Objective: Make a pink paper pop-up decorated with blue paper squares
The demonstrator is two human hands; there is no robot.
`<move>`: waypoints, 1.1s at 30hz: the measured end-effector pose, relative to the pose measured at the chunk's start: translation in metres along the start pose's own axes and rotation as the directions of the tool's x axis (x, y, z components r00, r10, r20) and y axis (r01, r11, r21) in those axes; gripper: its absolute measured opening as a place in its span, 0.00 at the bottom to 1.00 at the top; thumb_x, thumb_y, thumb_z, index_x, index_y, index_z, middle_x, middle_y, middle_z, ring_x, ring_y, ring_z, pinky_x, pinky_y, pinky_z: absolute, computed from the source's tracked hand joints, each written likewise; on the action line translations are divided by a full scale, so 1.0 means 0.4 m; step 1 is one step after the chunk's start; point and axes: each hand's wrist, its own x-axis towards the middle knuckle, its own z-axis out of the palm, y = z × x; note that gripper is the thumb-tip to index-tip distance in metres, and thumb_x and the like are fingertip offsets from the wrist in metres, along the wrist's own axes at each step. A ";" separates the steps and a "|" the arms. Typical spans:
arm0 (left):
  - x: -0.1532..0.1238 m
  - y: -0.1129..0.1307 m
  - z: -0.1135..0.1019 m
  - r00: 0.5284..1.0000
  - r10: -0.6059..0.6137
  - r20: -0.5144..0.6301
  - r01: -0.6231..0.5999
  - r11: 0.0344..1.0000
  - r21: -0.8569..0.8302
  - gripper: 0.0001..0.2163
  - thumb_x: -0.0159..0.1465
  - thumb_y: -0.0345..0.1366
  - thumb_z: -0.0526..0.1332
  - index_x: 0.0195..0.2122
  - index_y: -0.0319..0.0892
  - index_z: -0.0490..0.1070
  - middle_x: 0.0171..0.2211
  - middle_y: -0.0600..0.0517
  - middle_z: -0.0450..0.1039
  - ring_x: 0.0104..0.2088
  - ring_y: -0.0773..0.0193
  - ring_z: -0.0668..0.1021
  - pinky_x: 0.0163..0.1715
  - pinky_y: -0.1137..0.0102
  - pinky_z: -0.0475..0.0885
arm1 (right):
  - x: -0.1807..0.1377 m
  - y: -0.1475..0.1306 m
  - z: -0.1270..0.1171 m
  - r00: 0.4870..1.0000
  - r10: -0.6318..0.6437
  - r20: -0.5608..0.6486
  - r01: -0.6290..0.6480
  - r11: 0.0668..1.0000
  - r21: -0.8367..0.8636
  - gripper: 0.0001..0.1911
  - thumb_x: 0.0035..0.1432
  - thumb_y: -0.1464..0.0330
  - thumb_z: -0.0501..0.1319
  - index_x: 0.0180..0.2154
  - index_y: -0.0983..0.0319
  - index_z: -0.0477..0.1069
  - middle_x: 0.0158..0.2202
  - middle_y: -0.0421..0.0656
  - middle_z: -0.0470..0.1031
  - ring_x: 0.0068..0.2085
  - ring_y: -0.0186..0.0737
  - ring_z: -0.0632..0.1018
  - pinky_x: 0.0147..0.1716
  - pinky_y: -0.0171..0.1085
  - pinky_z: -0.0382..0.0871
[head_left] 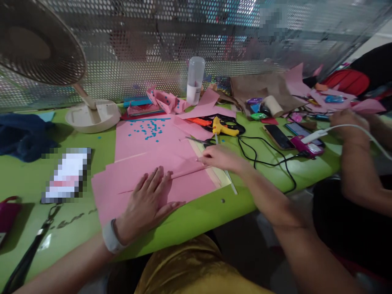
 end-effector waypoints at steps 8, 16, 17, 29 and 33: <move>-0.003 -0.003 0.008 0.999 -0.016 -0.038 0.015 0.999 -0.030 0.36 0.65 0.59 0.49 0.65 0.36 0.57 0.65 0.34 0.55 0.65 0.42 0.61 0.60 0.46 0.59 | -0.064 -0.132 0.148 0.840 -0.523 -0.146 0.520 0.852 -0.059 0.38 0.65 0.48 0.47 0.63 0.71 0.57 0.66 0.57 0.56 0.67 0.50 0.57 0.64 0.50 0.52; -0.005 -0.004 0.012 1.000 -0.014 -0.028 0.014 1.000 -0.012 0.36 0.65 0.58 0.48 0.64 0.33 0.57 0.65 0.32 0.54 0.65 0.41 0.60 0.60 0.46 0.58 | -0.067 -0.130 0.185 0.866 -0.496 -0.062 0.494 0.868 -0.043 0.43 0.64 0.45 0.43 0.66 0.72 0.51 0.68 0.58 0.49 0.69 0.50 0.52 0.67 0.52 0.45; -0.005 -0.004 0.013 0.999 -0.012 -0.032 0.011 1.000 -0.011 0.36 0.65 0.58 0.48 0.65 0.33 0.56 0.65 0.32 0.53 0.65 0.41 0.60 0.60 0.46 0.58 | -0.067 -0.131 0.184 0.869 -0.492 -0.061 0.490 0.871 -0.044 0.43 0.64 0.45 0.43 0.66 0.72 0.51 0.68 0.58 0.49 0.69 0.51 0.51 0.67 0.52 0.45; -0.003 0.014 0.007 0.991 -0.112 0.066 0.116 0.992 -0.051 0.40 0.63 0.63 0.45 0.65 0.34 0.55 0.66 0.33 0.53 0.66 0.45 0.57 0.63 0.50 0.52 | -0.077 -0.133 0.204 0.871 -0.488 -0.061 0.483 0.872 -0.074 0.43 0.64 0.47 0.45 0.66 0.74 0.51 0.68 0.59 0.49 0.69 0.52 0.51 0.67 0.53 0.46; -0.005 0.014 0.010 0.985 -0.137 0.104 0.146 0.986 -0.082 0.42 0.62 0.65 0.46 0.66 0.34 0.53 0.67 0.34 0.50 0.67 0.46 0.55 0.65 0.51 0.49 | -0.076 -0.125 0.220 0.854 -0.513 -0.083 0.505 0.857 -0.103 0.41 0.65 0.48 0.45 0.67 0.73 0.49 0.68 0.57 0.49 0.69 0.50 0.51 0.66 0.53 0.48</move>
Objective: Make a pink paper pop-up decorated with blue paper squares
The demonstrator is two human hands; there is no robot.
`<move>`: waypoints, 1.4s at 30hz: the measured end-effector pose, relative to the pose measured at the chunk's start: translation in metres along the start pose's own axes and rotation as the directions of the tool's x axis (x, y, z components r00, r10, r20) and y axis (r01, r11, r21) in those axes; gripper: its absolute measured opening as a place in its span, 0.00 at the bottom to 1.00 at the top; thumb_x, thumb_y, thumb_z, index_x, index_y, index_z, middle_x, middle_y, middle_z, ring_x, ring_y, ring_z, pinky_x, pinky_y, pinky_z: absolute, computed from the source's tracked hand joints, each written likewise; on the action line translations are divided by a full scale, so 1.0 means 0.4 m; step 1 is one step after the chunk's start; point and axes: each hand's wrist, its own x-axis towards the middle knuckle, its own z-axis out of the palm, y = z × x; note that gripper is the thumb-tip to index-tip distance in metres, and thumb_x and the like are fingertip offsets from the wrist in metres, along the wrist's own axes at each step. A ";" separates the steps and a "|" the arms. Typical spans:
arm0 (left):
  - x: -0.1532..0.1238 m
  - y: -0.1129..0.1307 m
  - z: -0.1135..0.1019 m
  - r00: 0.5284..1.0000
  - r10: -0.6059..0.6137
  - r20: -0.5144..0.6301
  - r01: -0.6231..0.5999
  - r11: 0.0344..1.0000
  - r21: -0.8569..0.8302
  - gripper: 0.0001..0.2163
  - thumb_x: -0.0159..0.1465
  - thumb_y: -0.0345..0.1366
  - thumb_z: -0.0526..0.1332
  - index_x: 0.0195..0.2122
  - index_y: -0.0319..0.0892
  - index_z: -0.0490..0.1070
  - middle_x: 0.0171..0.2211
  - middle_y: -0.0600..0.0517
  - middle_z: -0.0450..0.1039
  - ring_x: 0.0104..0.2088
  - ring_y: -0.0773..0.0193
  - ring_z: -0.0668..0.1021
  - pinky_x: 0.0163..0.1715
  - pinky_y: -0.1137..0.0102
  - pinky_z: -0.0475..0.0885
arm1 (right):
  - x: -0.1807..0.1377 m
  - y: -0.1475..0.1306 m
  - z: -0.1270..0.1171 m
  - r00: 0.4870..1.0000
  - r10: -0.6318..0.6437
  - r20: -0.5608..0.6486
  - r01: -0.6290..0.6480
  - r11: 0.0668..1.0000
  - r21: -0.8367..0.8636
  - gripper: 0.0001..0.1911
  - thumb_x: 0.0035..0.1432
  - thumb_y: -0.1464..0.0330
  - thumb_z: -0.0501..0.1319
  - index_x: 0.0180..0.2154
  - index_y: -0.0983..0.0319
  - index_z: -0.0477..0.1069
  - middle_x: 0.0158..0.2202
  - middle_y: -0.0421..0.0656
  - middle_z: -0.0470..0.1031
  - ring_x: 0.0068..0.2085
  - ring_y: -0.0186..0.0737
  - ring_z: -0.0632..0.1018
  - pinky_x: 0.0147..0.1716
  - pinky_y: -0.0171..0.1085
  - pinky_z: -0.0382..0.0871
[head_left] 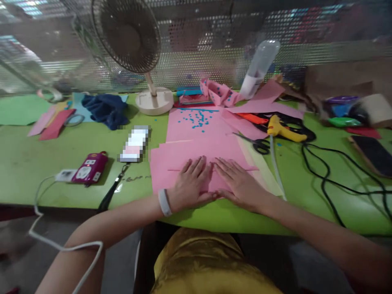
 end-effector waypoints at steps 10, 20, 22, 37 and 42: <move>-0.009 -0.005 0.010 1.000 -0.017 0.008 0.017 0.999 -0.040 0.45 0.61 0.65 0.46 0.66 0.30 0.50 0.68 0.33 0.46 0.68 0.46 0.52 0.65 0.51 0.46 | -0.005 0.007 0.014 0.998 -0.054 -0.045 0.050 0.995 -0.084 0.42 0.66 0.50 0.45 0.69 0.70 0.37 0.68 0.57 0.50 0.69 0.50 0.52 0.65 0.54 0.51; -0.014 0.007 0.007 0.998 -0.053 0.046 0.051 0.998 0.036 0.45 0.62 0.65 0.43 0.66 0.27 0.50 0.67 0.31 0.46 0.68 0.42 0.51 0.64 0.47 0.46 | -0.006 0.008 0.013 0.999 -0.049 -0.015 0.048 0.997 -0.062 0.41 0.66 0.50 0.45 0.68 0.70 0.42 0.68 0.56 0.49 0.69 0.50 0.51 0.65 0.54 0.51; -0.021 0.006 0.002 0.997 -0.067 0.048 0.065 0.997 0.052 0.45 0.62 0.65 0.43 0.66 0.29 0.50 0.68 0.32 0.46 0.68 0.41 0.51 0.64 0.45 0.45 | -0.005 0.007 0.013 0.999 -0.042 -0.011 0.042 0.997 -0.058 0.41 0.66 0.49 0.44 0.68 0.70 0.43 0.68 0.55 0.49 0.69 0.49 0.51 0.65 0.54 0.51; -0.165 -0.111 -0.050 0.997 -0.075 0.008 0.074 0.991 0.108 0.47 0.61 0.65 0.45 0.69 0.30 0.39 0.68 0.33 0.44 0.68 0.47 0.51 0.65 0.53 0.50 | -0.107 0.068 -0.046 0.973 0.195 0.125 -0.188 0.980 -0.066 0.49 0.61 0.42 0.42 0.69 0.72 0.37 0.69 0.57 0.41 0.70 0.50 0.44 0.67 0.51 0.44; -0.184 -0.124 -0.052 0.995 -0.100 0.006 0.098 0.984 0.148 0.47 0.61 0.66 0.41 0.68 0.30 0.42 0.68 0.34 0.47 0.68 0.48 0.53 0.65 0.52 0.50 | -0.118 0.069 -0.055 0.966 0.229 0.122 -0.221 0.972 -0.077 0.48 0.62 0.42 0.41 0.69 0.68 0.33 0.69 0.56 0.42 0.70 0.51 0.46 0.67 0.55 0.42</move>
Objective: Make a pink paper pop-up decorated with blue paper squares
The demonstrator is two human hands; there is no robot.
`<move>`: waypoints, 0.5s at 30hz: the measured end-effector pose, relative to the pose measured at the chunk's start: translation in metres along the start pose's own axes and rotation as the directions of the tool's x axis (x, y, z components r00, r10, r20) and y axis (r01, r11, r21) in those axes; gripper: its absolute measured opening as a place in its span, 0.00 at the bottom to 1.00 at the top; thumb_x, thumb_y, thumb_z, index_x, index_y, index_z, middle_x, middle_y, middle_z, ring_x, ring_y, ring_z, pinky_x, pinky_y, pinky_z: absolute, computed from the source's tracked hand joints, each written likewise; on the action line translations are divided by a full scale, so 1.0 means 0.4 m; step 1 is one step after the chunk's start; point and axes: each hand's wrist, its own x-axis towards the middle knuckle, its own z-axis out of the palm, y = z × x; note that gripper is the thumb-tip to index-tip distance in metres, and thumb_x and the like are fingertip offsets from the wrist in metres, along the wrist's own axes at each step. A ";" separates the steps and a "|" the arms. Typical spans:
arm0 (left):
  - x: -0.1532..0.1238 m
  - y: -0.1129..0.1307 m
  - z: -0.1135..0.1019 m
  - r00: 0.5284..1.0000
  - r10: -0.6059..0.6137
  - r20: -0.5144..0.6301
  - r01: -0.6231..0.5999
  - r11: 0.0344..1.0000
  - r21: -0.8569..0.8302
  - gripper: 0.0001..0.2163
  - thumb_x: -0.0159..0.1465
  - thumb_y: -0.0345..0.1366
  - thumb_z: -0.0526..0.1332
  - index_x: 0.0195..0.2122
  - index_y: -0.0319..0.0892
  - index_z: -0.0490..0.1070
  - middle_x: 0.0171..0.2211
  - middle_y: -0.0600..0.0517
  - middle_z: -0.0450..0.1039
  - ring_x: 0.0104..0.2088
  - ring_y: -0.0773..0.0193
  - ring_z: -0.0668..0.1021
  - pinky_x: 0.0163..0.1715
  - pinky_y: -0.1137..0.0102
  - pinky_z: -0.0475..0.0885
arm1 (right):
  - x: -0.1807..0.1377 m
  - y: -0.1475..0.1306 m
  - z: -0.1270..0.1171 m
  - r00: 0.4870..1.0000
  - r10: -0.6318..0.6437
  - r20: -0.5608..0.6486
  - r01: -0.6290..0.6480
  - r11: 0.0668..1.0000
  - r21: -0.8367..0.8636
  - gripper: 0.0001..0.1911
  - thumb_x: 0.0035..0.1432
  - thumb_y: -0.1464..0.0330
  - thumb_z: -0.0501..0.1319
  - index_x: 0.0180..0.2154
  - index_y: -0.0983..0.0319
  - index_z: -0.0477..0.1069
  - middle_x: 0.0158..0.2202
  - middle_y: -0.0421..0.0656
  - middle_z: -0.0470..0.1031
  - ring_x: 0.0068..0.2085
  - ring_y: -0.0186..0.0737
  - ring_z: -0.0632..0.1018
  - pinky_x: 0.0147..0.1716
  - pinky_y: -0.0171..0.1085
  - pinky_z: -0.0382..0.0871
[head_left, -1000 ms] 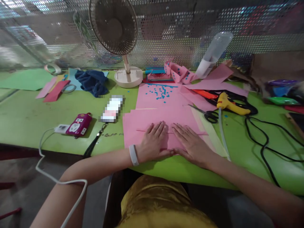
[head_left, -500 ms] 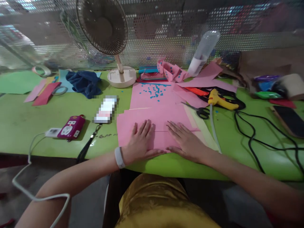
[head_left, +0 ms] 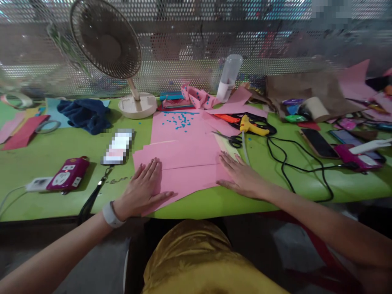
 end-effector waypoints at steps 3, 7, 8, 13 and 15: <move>0.021 -0.008 -0.039 0.998 -0.003 0.061 0.004 1.000 -0.013 0.45 0.61 0.67 0.42 0.66 0.31 0.52 0.66 0.34 0.53 0.66 0.46 0.58 0.63 0.52 0.56 | 0.004 -0.002 -0.001 1.000 0.008 0.011 -0.008 1.000 0.006 0.48 0.62 0.42 0.41 0.69 0.69 0.36 0.69 0.57 0.44 0.70 0.51 0.47 0.66 0.55 0.43; 0.120 0.015 -0.135 0.994 -0.070 -0.087 0.066 0.997 -0.047 0.28 0.65 0.59 0.48 0.53 0.41 0.70 0.59 0.40 0.66 0.57 0.47 0.70 0.54 0.53 0.67 | 0.008 0.000 -0.005 1.000 -0.003 0.006 0.003 1.000 0.005 0.47 0.62 0.42 0.41 0.69 0.68 0.38 0.69 0.56 0.46 0.69 0.50 0.48 0.66 0.55 0.43; 0.154 0.030 -0.153 0.993 -0.068 -0.100 0.059 0.994 -0.095 0.24 0.66 0.56 0.50 0.47 0.42 0.72 0.52 0.42 0.72 0.51 0.51 0.75 0.50 0.57 0.70 | 0.008 -0.001 -0.006 1.000 -0.003 0.009 0.003 1.000 0.001 0.47 0.62 0.42 0.41 0.69 0.69 0.39 0.69 0.56 0.45 0.69 0.50 0.48 0.67 0.55 0.43; 0.303 0.122 -0.123 0.999 -0.047 0.020 0.050 0.976 -0.211 0.15 0.67 0.45 0.54 0.38 0.38 0.72 0.38 0.44 0.76 0.38 0.55 0.78 0.41 0.61 0.73 | 0.010 -0.009 -0.013 0.999 0.014 0.039 -0.014 1.000 -0.013 0.49 0.61 0.41 0.39 0.68 0.72 0.42 0.69 0.58 0.43 0.70 0.51 0.47 0.66 0.56 0.43; 0.324 0.138 -0.065 1.000 -0.006 -0.015 0.003 0.977 -0.214 0.14 0.68 0.41 0.52 0.45 0.37 0.71 0.52 0.41 0.72 0.53 0.52 0.73 0.53 0.58 0.68 | 0.010 -0.012 -0.013 0.999 0.021 0.043 -0.020 1.000 -0.013 0.49 0.61 0.41 0.39 0.68 0.72 0.42 0.69 0.58 0.43 0.70 0.51 0.47 0.66 0.56 0.43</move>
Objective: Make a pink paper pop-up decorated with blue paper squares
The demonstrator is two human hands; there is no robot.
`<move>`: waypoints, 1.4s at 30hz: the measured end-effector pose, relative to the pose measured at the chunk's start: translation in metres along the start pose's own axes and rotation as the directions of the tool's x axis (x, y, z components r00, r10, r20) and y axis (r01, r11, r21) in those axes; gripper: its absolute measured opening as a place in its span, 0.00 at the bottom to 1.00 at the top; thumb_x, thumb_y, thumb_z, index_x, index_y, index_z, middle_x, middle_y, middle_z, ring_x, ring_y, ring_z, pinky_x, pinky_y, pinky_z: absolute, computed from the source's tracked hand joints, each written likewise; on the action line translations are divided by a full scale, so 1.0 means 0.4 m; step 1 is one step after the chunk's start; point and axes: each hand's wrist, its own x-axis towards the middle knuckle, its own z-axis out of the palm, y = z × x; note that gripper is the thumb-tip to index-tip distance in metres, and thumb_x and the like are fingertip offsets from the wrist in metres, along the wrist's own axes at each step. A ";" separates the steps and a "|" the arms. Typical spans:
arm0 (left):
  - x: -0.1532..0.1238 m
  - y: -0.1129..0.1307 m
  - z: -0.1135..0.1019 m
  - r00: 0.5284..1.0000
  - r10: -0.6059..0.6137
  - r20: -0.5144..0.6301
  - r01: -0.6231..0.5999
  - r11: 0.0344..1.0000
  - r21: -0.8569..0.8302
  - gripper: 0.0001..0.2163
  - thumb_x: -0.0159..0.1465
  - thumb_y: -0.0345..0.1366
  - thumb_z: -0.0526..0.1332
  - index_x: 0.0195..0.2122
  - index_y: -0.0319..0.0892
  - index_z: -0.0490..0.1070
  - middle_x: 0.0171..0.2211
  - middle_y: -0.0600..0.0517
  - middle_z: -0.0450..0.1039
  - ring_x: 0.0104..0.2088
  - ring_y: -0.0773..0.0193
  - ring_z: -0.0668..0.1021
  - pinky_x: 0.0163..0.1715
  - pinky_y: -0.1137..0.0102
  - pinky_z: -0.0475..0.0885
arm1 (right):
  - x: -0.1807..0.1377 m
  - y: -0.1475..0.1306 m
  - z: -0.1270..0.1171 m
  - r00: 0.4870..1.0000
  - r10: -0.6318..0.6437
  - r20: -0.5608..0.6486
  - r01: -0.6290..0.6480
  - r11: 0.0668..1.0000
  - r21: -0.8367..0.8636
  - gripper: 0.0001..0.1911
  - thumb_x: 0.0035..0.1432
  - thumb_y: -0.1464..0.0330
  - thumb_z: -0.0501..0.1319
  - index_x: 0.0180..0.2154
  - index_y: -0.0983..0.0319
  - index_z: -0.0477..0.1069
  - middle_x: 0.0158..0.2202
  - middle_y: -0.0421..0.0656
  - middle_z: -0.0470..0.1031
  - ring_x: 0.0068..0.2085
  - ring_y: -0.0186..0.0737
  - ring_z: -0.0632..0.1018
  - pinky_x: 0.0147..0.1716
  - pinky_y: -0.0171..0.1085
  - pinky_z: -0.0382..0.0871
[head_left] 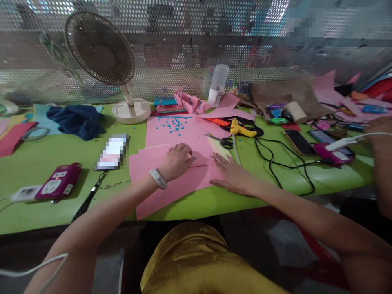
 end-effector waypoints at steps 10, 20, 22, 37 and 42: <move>-0.047 -0.055 0.114 0.999 0.011 0.041 -0.014 0.998 0.057 0.24 0.71 0.37 0.41 0.66 0.35 0.53 0.68 0.41 0.49 0.68 0.53 0.54 0.65 0.51 0.48 | 0.007 0.020 -0.066 0.998 -0.009 -0.066 0.010 1.000 0.016 0.41 0.64 0.46 0.44 0.64 0.70 0.55 0.66 0.58 0.57 0.67 0.53 0.57 0.65 0.53 0.49; -0.054 -0.058 0.117 0.997 0.068 -0.039 -0.066 0.997 0.050 0.24 0.71 0.38 0.42 0.65 0.34 0.54 0.67 0.40 0.51 0.68 0.53 0.55 0.65 0.51 0.49 | 0.263 -0.072 -0.144 0.843 -0.092 0.531 -0.288 0.755 0.589 0.14 0.57 0.64 0.60 0.23 0.64 0.68 0.17 0.39 0.72 0.23 0.35 0.76 0.27 0.34 0.71; -0.053 -0.061 0.118 0.997 0.073 -0.026 -0.071 0.996 0.055 0.24 0.70 0.37 0.43 0.65 0.33 0.54 0.67 0.40 0.51 0.68 0.53 0.54 0.65 0.51 0.49 | 0.291 -0.070 -0.122 0.778 -0.104 0.620 -0.405 0.670 0.622 0.14 0.57 0.66 0.61 0.22 0.64 0.66 0.15 0.38 0.70 0.20 0.33 0.75 0.25 0.33 0.73; -0.046 -0.055 0.116 0.999 0.042 -0.004 -0.042 0.997 0.063 0.25 0.70 0.39 0.41 0.66 0.33 0.54 0.67 0.40 0.51 0.68 0.53 0.55 0.65 0.51 0.49 | 0.184 0.138 -0.122 0.706 0.086 0.703 -0.568 0.662 0.489 0.22 0.48 0.54 0.69 0.22 0.66 0.69 0.20 0.41 0.75 0.21 0.32 0.76 0.25 0.32 0.71; -0.046 -0.054 0.116 1.000 0.023 0.019 -0.025 0.998 0.066 0.26 0.71 0.40 0.41 0.66 0.33 0.53 0.68 0.40 0.50 0.68 0.53 0.55 0.65 0.51 0.48 | 0.121 0.180 -0.187 0.752 0.148 0.642 -0.546 0.686 0.481 0.22 0.53 0.55 0.65 0.22 0.68 0.68 0.18 0.42 0.74 0.18 0.28 0.73 0.22 0.29 0.64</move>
